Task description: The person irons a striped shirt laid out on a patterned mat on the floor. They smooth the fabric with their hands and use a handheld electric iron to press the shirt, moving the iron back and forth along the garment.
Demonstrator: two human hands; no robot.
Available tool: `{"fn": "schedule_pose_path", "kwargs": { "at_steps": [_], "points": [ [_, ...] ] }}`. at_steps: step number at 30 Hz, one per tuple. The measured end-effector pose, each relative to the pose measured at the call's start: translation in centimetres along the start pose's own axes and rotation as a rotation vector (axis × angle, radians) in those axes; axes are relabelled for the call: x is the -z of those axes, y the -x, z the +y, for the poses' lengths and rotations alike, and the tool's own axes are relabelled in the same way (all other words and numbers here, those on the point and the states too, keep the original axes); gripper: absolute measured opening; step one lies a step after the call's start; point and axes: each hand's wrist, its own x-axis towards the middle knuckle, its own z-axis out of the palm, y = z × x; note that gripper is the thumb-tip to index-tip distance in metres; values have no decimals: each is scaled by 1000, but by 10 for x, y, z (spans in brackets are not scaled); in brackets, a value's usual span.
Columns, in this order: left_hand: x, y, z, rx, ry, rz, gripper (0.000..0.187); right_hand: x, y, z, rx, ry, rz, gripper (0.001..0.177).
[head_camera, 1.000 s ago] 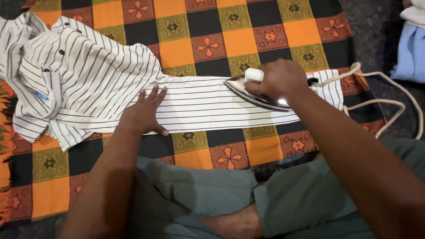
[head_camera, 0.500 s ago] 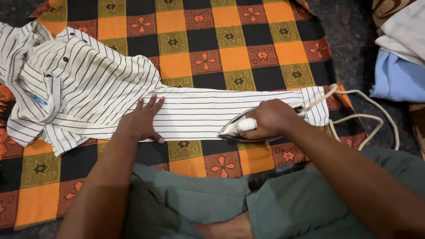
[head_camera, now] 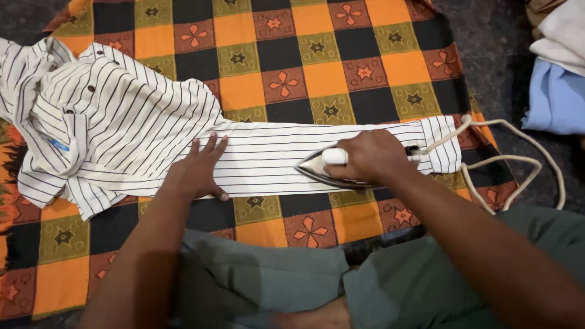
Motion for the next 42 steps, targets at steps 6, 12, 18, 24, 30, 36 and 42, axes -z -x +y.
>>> {"fn": "schedule_pose_path", "kwargs": {
  "at_steps": [6,12,18,24,30,36,42],
  "points": [
    [0,0,1,8,5,-11,148,6,-16,-1,-48,-27,41,61],
    [2,-1,4,21,33,-33,149,12,-31,-1,-43,-12,60,66],
    [2,-4,3,23,63,-73,148,18,-45,-5,-124,16,9,66],
    [-7,-7,-3,-7,80,-39,148,9,-63,1,-112,-17,95,65],
    [-5,-1,-5,16,80,22,149,9,-51,-12,165,57,-105,59],
    [5,7,-5,219,28,-25,153,-4,-19,-55,308,116,-96,52],
    [5,7,-8,318,51,-60,156,3,-28,-73,144,56,-77,57]
  ]
}}
